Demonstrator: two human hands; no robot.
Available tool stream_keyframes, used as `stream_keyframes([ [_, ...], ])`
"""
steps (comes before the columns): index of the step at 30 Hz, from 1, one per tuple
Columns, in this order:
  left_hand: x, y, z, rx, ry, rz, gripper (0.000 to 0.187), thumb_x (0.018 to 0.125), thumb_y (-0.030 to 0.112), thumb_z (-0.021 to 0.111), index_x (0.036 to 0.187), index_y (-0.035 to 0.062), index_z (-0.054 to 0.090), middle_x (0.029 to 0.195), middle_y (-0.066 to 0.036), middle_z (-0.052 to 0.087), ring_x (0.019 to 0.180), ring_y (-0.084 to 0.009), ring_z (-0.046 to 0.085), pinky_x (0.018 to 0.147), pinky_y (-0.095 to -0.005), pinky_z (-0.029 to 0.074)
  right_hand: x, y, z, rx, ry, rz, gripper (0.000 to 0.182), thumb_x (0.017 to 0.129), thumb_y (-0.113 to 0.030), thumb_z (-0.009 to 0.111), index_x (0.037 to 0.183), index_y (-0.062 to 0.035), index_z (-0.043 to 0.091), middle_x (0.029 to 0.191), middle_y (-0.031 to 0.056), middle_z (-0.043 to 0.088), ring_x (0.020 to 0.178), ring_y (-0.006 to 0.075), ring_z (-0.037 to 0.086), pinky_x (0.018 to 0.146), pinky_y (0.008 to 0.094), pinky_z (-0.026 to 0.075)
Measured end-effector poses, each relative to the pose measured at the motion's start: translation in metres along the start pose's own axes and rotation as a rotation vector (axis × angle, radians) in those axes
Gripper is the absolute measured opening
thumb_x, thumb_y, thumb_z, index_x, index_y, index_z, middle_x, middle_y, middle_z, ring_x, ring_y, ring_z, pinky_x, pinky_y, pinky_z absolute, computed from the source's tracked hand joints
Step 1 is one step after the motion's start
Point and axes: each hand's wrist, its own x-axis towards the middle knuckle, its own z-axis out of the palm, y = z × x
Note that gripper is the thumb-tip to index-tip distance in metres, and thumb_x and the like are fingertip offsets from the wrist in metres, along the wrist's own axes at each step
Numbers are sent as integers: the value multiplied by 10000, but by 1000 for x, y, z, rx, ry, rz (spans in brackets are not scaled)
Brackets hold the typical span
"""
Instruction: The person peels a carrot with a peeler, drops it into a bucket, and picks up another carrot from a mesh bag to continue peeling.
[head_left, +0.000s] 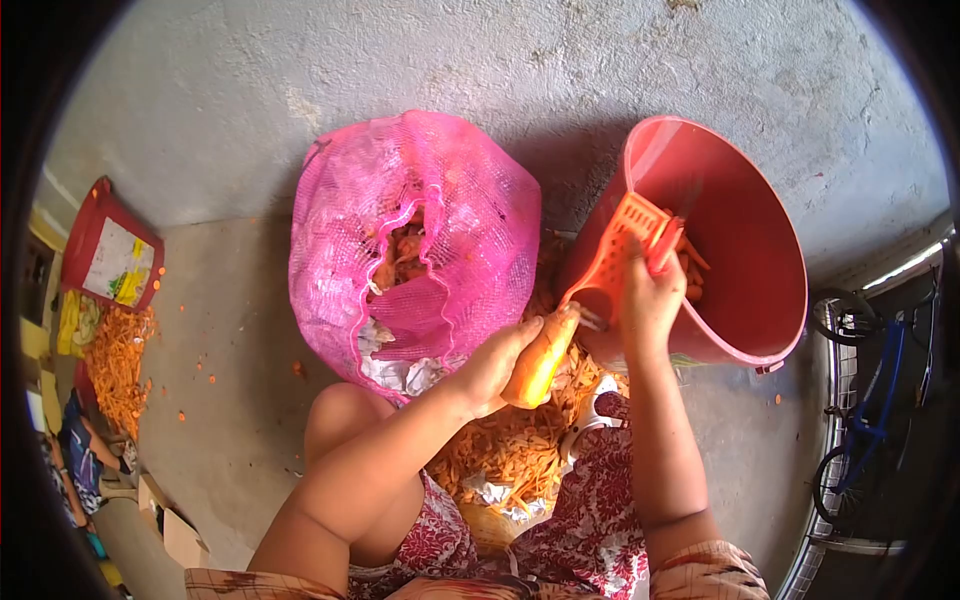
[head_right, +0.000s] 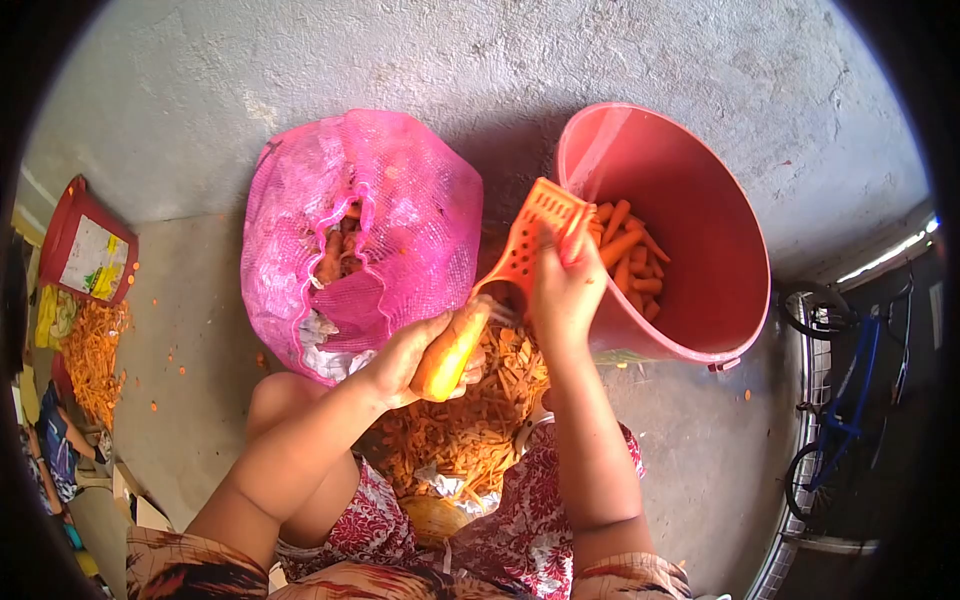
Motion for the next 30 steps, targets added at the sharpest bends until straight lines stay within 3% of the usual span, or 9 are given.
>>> stream_keyframes([
  [5,-7,-4,-1,54,-18,-48,413,855,443,349,1104,120,414,809,-48,480,737,-154,484,589,-260,419,21,-4,-20,147,137,133,135,830,-120,521,867,2,563,685,-35,527,583,24,422,520,175,356],
  [11,-1,1,-5,-78,149,7,407,837,421,423,1065,84,445,815,-59,504,725,-172,504,583,-288,426,-10,-15,-1,47,-131,19,143,824,-131,536,885,-5,564,721,-23,552,627,30,448,557,190,385],
  [13,-1,2,-8,-117,80,-42,408,845,452,378,1005,91,483,805,-57,506,707,-173,498,566,-290,420,-19,-14,8,213,-160,101,137,816,-127,547,873,-4,565,695,-19,553,624,32,455,562,199,397],
  [18,1,1,-8,-50,17,-74,426,857,469,311,1007,110,484,786,-53,498,659,-163,485,533,-276,401,-29,-11,13,-239,-169,-105,170,785,-127,579,700,-5,498,531,47,471,502,72,382,468,246,369],
  [22,-3,5,0,-105,41,-32,405,862,449,314,1034,117,468,772,-50,494,653,-161,488,529,-279,405,2,8,0,-227,120,-111,177,790,-107,566,673,-8,477,519,31,463,486,79,385,454,243,360],
  [25,-5,10,-2,-44,97,-47,402,861,449,319,1043,119,461,766,-50,495,660,-160,492,534,-285,413,9,-9,0,152,183,76,110,807,-98,539,741,-11,536,578,-24,483,526,42,409,469,208,351],
  [27,-5,9,-5,-29,103,-38,407,860,450,323,1045,115,462,757,-52,498,657,-161,496,532,-288,418,-11,-10,4,23,-49,71,102,809,-76,496,855,-17,565,684,-34,529,594,26,450,520,183,372],
  [29,-10,9,-7,-34,107,-25,408,866,416,328,1048,79,471,769,-55,521,649,-152,516,557,-278,431,-28,-10,13,-61,-149,-6,98,799,-69,516,865,-13,563,679,-37,526,604,35,446,536,198,377],
  [30,-11,8,-7,-36,109,-19,409,869,399,330,1049,62,476,775,-56,533,645,-148,526,570,-273,437,-33,-8,16,-109,-167,-22,96,795,-99,547,783,-7,527,613,-9,490,561,50,400,500,213,364],
])
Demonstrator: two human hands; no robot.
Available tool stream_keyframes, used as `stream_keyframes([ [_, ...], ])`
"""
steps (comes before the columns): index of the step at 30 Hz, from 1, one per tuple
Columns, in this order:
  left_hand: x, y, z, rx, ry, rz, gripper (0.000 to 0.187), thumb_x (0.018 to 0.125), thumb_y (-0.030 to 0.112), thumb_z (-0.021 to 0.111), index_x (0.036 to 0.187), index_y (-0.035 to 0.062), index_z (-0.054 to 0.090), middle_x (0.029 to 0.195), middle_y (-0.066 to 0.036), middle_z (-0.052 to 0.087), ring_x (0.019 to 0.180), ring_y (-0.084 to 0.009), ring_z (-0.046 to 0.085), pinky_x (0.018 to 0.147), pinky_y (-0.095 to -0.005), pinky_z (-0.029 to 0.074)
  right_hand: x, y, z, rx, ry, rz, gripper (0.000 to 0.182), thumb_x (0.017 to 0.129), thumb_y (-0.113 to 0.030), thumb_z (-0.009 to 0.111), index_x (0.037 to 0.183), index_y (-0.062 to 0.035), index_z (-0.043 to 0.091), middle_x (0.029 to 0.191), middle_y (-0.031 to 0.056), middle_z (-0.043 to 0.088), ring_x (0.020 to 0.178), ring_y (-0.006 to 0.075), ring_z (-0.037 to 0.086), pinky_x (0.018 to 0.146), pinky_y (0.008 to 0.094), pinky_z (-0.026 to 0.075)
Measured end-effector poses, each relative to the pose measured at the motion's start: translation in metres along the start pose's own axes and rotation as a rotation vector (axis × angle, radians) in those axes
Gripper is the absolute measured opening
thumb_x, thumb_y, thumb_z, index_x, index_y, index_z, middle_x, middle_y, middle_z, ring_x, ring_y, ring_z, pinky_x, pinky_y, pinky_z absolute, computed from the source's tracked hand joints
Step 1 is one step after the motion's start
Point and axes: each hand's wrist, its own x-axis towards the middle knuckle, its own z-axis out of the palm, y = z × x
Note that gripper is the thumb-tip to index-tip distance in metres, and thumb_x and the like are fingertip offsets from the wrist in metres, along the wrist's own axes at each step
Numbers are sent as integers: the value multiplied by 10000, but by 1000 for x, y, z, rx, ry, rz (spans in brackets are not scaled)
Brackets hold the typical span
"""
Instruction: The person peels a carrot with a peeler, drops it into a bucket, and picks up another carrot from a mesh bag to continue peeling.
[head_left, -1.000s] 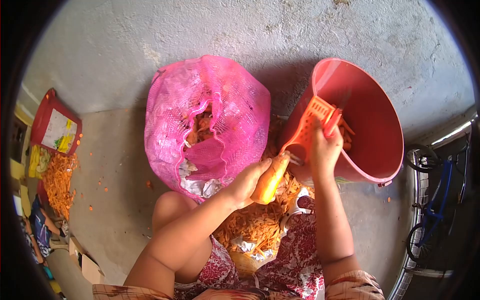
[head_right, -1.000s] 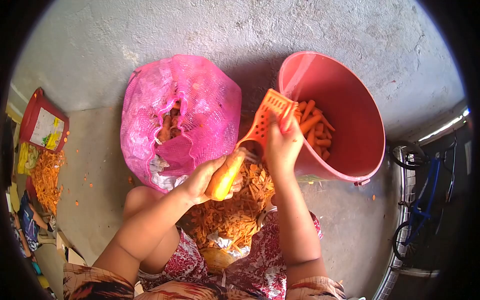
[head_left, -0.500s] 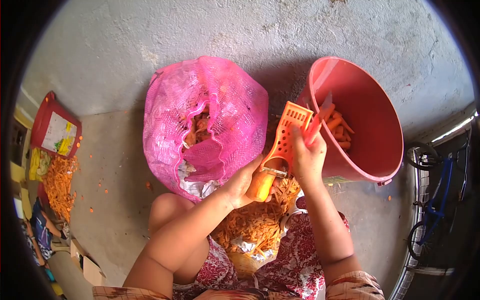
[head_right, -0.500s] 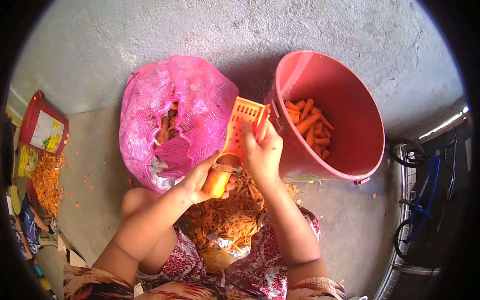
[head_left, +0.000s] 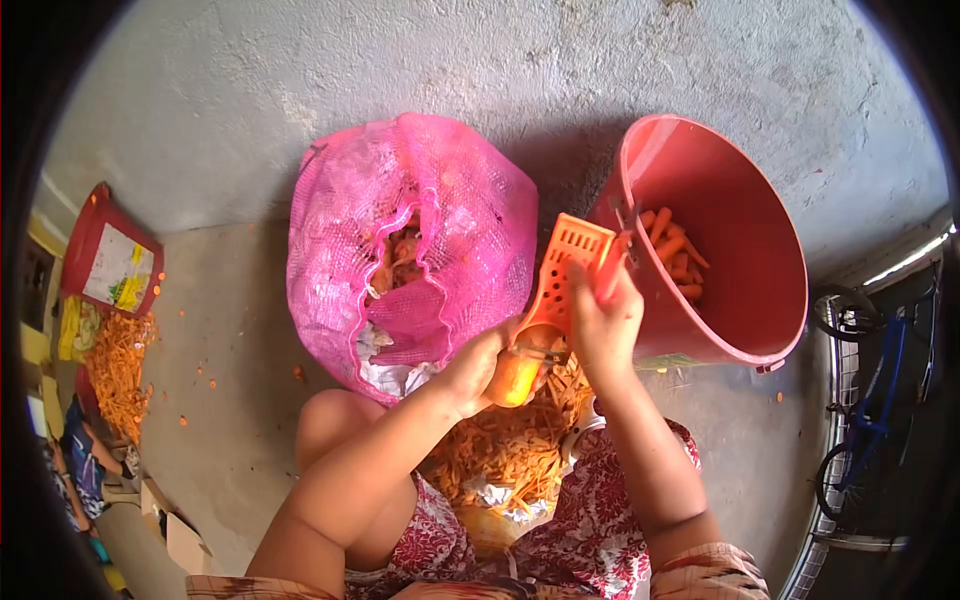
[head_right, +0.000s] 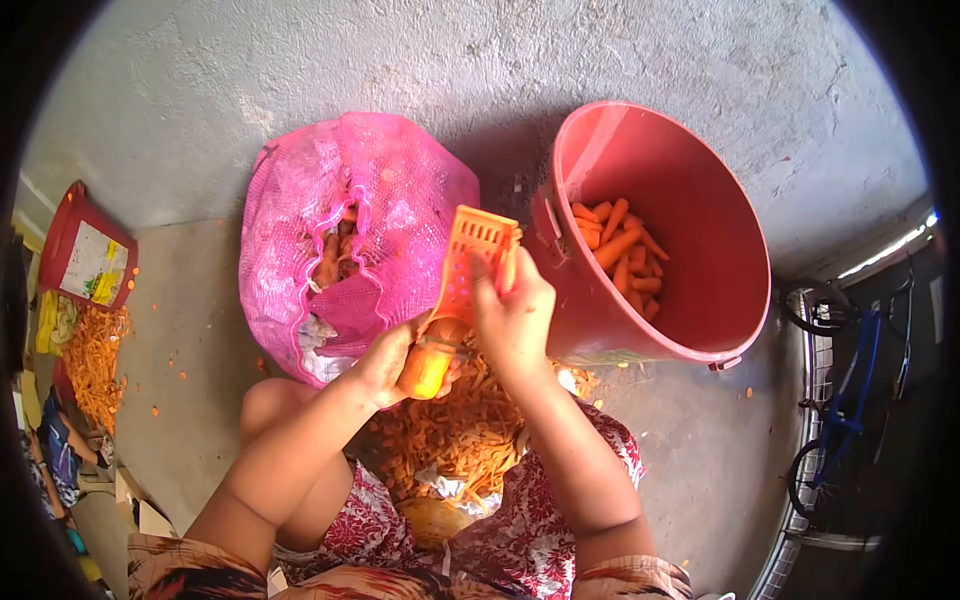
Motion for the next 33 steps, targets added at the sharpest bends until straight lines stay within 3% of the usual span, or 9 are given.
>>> stream_keyframes([
  [1,0,-1,0,-3,-7,12,406,870,394,326,1039,59,480,756,-57,532,628,-147,523,560,-271,435,-3,1,3,-49,-18,-13,179,790,-130,577,702,0,490,547,20,454,518,65,353,465,228,351],
  [5,-2,-2,-4,57,-143,37,417,868,407,311,1042,60,462,723,-65,513,609,-152,504,518,-272,423,25,20,-11,-27,218,-14,140,796,-103,561,719,-1,504,563,23,478,524,61,369,467,232,353],
  [8,-3,-5,-2,62,-145,38,431,869,414,297,1054,53,445,731,-67,503,620,-151,495,503,-269,415,47,6,-27,347,378,144,125,828,-146,524,831,-22,538,681,-8,521,566,45,462,487,186,385],
  [12,3,-5,-5,42,25,64,393,872,382,321,1070,63,436,779,-70,520,679,-163,522,560,-284,448,25,-3,-11,272,207,35,120,826,-116,530,879,-12,560,711,-23,539,623,32,443,565,188,385],
  [14,1,-4,-5,-25,92,69,329,862,338,369,1059,89,456,843,-60,538,748,-182,538,613,-318,471,17,-6,-2,243,133,68,143,814,-134,552,866,-2,556,708,-3,559,638,48,463,586,212,403],
  [18,3,-6,-6,-249,296,78,265,859,297,371,996,115,507,866,-31,555,746,-184,542,594,-349,467,6,-6,5,204,5,127,163,813,-135,545,887,10,552,714,23,576,654,58,486,605,222,417],
  [22,11,-1,-12,-219,211,148,291,867,301,344,991,94,507,824,-55,575,699,-196,553,536,-343,454,-5,-7,13,217,-114,127,152,813,-122,535,890,7,556,718,24,578,654,61,495,599,219,419],
  [25,6,2,-6,-224,129,194,326,889,263,304,1078,53,467,970,-64,557,858,-190,538,733,-356,441,-12,-6,23,268,-119,95,142,809,-125,537,848,10,555,658,52,576,599,67,491,562,235,421],
  [33,15,-8,-13,-472,-51,172,310,840,239,421,1077,46,473,1038,-79,540,948,-187,522,832,-342,405,-17,-9,24,166,-148,68,131,796,-117,550,808,13,543,580,103,544,525,89,489,514,260,416],
])
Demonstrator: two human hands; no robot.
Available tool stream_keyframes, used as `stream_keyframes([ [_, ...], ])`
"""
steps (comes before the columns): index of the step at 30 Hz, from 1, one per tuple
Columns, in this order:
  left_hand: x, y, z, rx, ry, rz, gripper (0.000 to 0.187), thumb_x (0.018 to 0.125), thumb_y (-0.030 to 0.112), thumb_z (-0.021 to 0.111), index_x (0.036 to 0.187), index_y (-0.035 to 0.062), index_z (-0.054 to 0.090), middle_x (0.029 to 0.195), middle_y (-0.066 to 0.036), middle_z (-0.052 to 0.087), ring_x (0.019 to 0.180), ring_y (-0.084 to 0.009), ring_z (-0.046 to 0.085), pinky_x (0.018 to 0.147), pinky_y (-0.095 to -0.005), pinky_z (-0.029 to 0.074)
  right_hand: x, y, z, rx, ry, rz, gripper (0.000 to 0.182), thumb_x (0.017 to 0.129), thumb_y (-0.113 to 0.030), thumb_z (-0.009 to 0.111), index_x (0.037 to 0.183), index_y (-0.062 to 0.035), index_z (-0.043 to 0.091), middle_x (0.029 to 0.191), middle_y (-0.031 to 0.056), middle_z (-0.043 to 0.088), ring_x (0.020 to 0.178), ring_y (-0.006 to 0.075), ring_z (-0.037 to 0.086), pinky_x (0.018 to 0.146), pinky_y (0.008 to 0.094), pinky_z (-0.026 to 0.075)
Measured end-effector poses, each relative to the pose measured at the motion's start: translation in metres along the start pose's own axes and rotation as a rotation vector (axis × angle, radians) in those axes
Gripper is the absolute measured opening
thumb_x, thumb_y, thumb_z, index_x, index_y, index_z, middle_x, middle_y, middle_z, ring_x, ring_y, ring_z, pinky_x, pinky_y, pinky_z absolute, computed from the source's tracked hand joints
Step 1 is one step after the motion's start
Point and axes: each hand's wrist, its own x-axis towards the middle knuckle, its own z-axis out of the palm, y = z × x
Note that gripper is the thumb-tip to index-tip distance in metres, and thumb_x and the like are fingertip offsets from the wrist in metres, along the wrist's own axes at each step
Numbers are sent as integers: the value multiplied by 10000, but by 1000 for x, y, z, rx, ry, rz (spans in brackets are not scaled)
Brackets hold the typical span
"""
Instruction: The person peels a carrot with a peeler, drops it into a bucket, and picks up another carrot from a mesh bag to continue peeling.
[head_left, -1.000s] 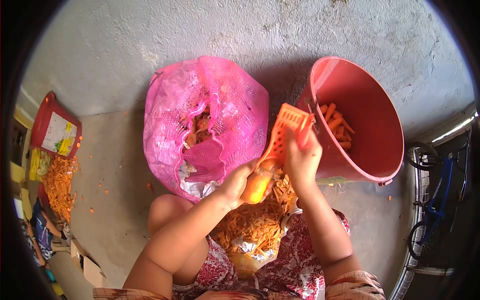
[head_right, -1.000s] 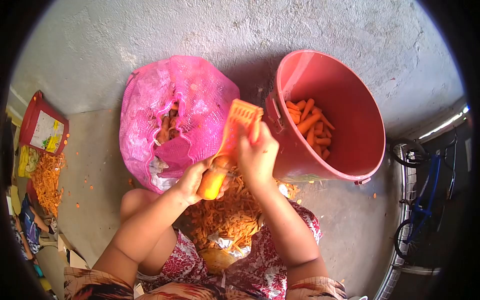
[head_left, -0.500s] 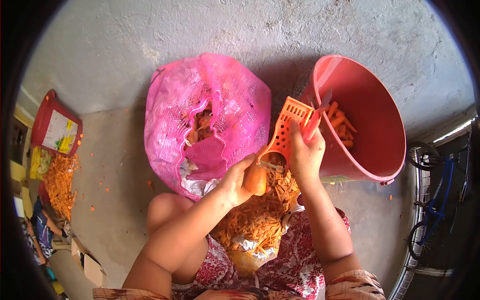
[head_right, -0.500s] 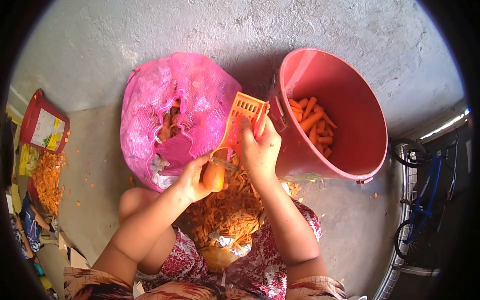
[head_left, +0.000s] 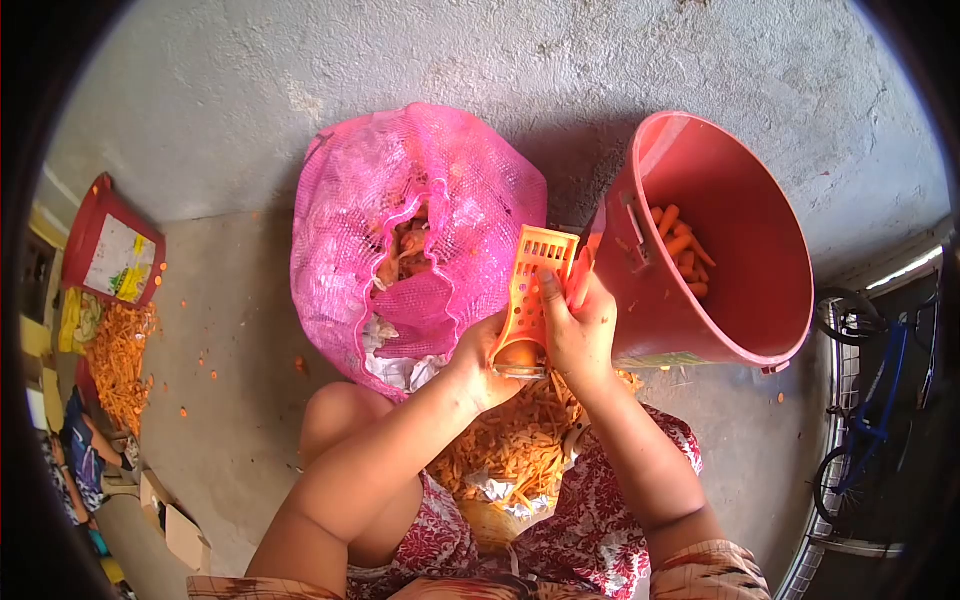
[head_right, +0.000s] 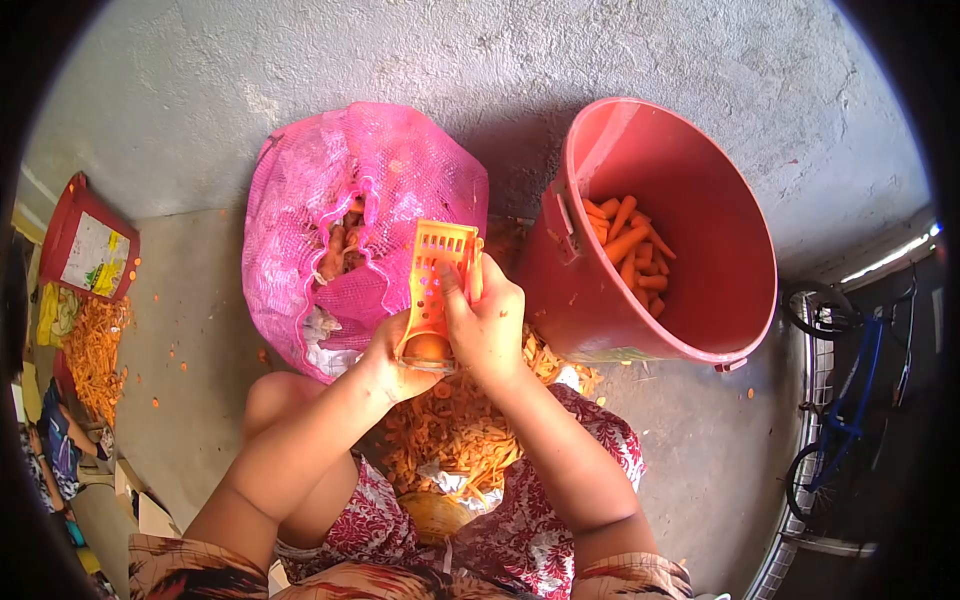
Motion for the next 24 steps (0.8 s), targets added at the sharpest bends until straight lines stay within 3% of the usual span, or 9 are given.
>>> stream_keyframes([
  [7,-1,-5,2,99,83,30,332,837,255,420,1095,48,458,1061,-79,525,984,-198,500,863,-342,387,-2,0,-3,-144,-9,-109,120,797,-110,547,811,9,536,597,125,548,511,115,509,501,272,419],
  [16,-6,-7,15,-45,99,47,332,887,255,336,1098,29,456,1048,-88,538,965,-192,514,861,-336,386,-4,-2,-3,-12,47,-114,134,808,-115,541,879,-1,540,648,70,583,564,109,547,543,254,438],
  [19,-6,-9,11,100,113,74,416,822,338,407,1159,96,429,1135,-86,486,1039,-219,471,881,-406,373,-7,4,-1,45,80,-76,140,812,-119,541,889,-2,539,648,60,583,566,104,548,540,247,435],
  [24,-6,-9,7,94,98,73,406,832,323,398,1166,94,423,1137,-79,485,1043,-224,470,870,-411,381,-8,1,-1,-12,69,-100,107,810,-101,534,856,-4,533,632,70,574,552,120,553,523,243,430],
])
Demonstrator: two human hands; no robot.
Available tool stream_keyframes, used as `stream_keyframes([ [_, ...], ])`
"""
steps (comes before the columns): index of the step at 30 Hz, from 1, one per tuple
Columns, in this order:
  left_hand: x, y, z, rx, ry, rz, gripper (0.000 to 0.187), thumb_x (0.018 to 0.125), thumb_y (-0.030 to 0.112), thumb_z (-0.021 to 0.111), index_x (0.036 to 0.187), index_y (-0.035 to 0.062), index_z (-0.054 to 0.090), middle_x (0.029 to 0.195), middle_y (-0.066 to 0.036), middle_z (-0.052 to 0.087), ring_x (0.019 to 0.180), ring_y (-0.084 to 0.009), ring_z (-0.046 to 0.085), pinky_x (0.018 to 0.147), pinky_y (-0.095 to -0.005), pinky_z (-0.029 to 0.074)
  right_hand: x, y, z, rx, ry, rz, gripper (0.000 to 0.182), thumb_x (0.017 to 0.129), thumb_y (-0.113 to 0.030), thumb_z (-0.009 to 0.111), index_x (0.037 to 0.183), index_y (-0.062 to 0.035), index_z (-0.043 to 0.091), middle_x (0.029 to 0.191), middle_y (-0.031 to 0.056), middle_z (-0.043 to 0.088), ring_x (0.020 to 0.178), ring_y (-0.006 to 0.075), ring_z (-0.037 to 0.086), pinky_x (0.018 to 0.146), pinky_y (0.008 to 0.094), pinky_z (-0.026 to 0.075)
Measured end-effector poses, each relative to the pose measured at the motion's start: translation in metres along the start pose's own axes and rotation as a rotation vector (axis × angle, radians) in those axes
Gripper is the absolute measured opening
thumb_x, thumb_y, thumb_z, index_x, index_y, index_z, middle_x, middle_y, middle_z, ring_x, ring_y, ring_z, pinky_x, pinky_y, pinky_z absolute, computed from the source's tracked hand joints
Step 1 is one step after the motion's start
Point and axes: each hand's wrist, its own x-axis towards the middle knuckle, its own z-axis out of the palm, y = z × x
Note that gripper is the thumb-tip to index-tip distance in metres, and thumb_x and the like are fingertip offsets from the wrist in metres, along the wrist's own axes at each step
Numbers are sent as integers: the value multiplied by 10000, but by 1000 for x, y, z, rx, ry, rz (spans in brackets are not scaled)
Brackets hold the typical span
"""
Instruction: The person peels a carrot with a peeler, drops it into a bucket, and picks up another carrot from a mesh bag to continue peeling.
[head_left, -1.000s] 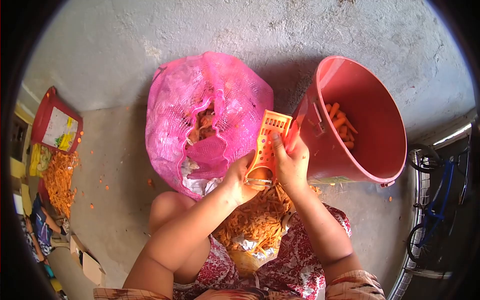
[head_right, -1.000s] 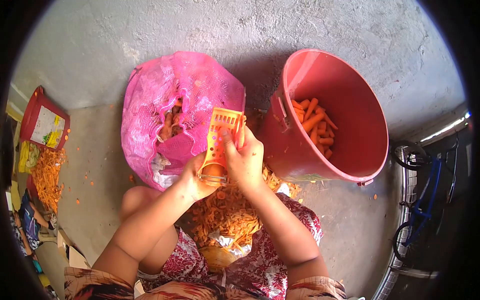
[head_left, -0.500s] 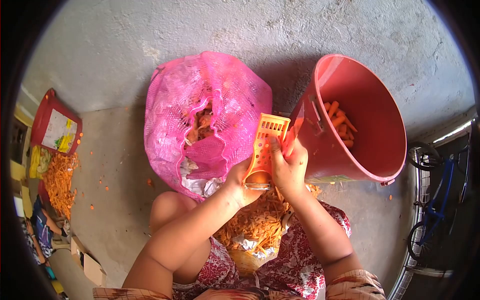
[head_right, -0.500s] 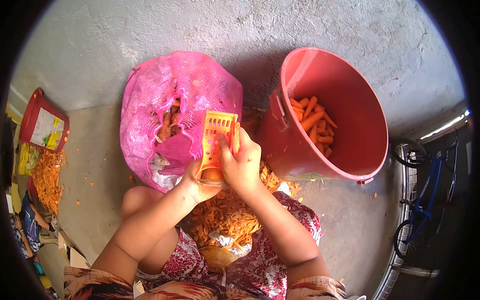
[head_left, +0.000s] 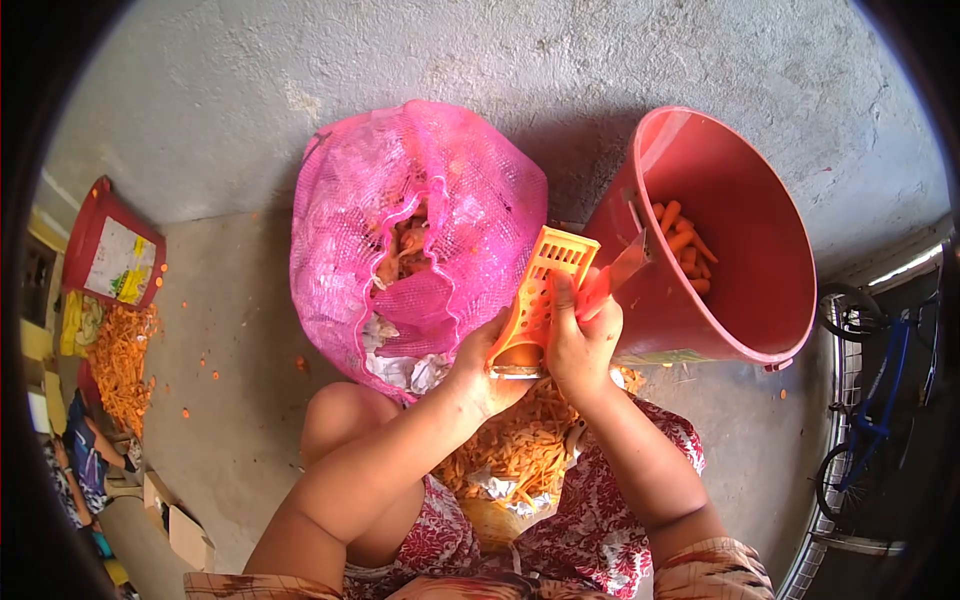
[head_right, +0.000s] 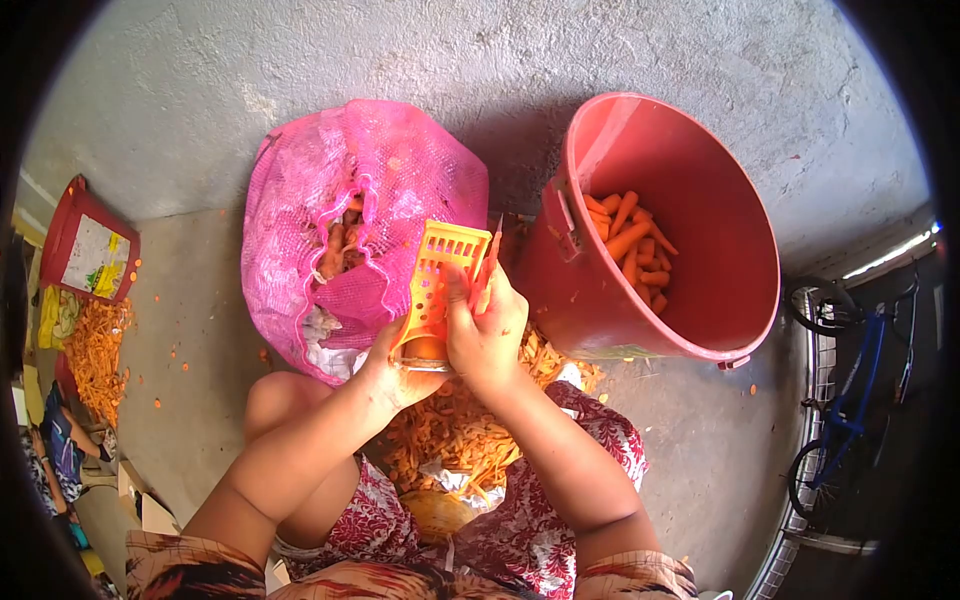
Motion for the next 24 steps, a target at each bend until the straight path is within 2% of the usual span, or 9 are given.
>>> stream_keyframes([
  [4,2,1,-6,66,116,-20,363,851,318,372,1119,85,448,1051,-88,528,934,-230,518,791,-402,424,6,5,-2,-268,125,-104,67,805,-64,518,820,1,522,611,93,558,537,137,552,501,251,423],
  [5,3,-3,-12,82,84,-40,351,855,314,365,1103,82,453,1006,-91,538,884,-227,526,759,-396,433,17,7,-3,-257,214,-153,49,801,-48,512,792,0,518,583,61,534,496,97,502,470,240,398],
  [8,2,-9,-23,93,65,-66,322,865,299,344,1059,75,469,883,-98,559,743,-218,539,673,-374,450,38,5,-11,278,343,107,49,801,-24,503,761,-16,530,601,-39,492,511,17,396,451,194,358],
  [10,2,-5,-14,50,158,-48,307,869,284,333,1036,70,477,815,-99,560,662,-210,533,625,-354,452,31,3,-14,108,226,107,56,802,-57,524,778,-6,531,593,-33,495,523,27,422,465,202,372],
  [12,-1,3,-4,56,89,-13,287,867,260,341,1025,69,486,822,-86,562,661,-195,531,622,-342,453,21,0,-5,111,134,20,85,802,-86,540,787,-3,531,580,-8,511,515,38,436,471,214,383],
  [14,-3,12,1,63,21,23,269,866,237,349,1014,68,496,828,-73,564,660,-180,530,619,-329,453,13,0,-9,-182,-55,-39,96,802,-90,534,834,0,546,622,96,566,545,84,518,520,240,428],
  [15,-1,21,-5,-104,-336,-98,269,862,238,371,1021,62,498,891,-67,572,753,-171,547,664,-323,460,12,-3,-7,-143,-70,-17,99,803,-90,532,841,0,547,627,94,568,558,88,529,530,239,431],
  [18,-3,11,0,49,16,-1,322,900,289,316,1070,65,474,964,-57,557,844,-159,547,725,-309,444,9,-5,-1,-45,-86,15,112,806,-98,532,855,1,548,631,89,573,569,94,542,544,239,435],
  [24,2,9,-9,-73,-64,-21,286,853,244,416,1048,51,494,991,-74,561,899,-181,543,787,-338,433,4,0,2,59,-101,5,116,810,-101,531,863,0,550,633,77,577,566,84,537,548,237,435],
])
